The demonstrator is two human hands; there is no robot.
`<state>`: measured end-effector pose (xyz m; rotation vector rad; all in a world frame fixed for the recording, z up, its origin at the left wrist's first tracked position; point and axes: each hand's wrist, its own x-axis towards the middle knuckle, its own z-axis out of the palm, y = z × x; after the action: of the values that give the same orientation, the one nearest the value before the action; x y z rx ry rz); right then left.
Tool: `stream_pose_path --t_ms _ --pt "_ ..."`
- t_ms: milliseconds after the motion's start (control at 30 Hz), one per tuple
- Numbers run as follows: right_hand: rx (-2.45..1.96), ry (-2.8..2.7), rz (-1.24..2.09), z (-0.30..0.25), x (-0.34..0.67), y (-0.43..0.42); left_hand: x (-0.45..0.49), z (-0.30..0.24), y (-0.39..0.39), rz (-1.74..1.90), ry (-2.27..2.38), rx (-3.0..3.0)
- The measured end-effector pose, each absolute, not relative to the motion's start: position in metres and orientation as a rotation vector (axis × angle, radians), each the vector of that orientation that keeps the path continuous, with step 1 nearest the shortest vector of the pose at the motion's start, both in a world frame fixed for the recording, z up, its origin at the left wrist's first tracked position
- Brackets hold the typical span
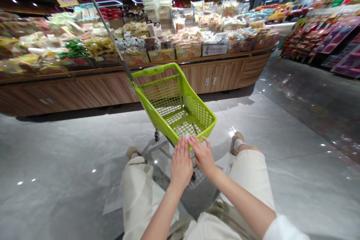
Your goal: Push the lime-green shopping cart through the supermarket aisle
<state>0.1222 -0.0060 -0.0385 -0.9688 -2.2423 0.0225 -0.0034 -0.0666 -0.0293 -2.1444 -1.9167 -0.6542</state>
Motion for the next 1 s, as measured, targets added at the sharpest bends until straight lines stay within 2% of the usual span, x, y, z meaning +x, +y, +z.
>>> stream_pose_path --t_ms 167,333,467,600,733,867,1000 --pt "-0.773 -2.393 -0.09 -0.036 0.164 0.03 -0.015 -0.03 -0.069 -0.62 -1.892 -2.126" --pt "-1.084 -2.167 -0.187 -0.036 0.22 0.09 -0.008 -0.03 -0.066 -0.649 -1.874 -2.148" --pt "-1.185 -2.005 -0.109 -0.041 0.165 0.048 0.004 -0.032 -0.06 -0.671 -1.886 -2.145" --pt "-0.962 -2.165 0.032 -0.043 0.11 -0.003 0.0 -0.034 -0.059 -0.661 -1.907 -2.11" --pt "-0.79 -2.329 -0.034 -0.038 0.151 0.031 -0.013 -0.033 -0.061 -0.608 -1.897 -2.113" --pt "-1.002 -2.208 -0.149 -0.033 0.214 0.094 -0.012 -0.03 -0.06 -0.622 -1.9 -2.126" --pt "-1.239 -2.025 -0.144 -0.036 0.189 0.078 0.0 -0.031 -0.056 -0.678 -1.9 -2.141"
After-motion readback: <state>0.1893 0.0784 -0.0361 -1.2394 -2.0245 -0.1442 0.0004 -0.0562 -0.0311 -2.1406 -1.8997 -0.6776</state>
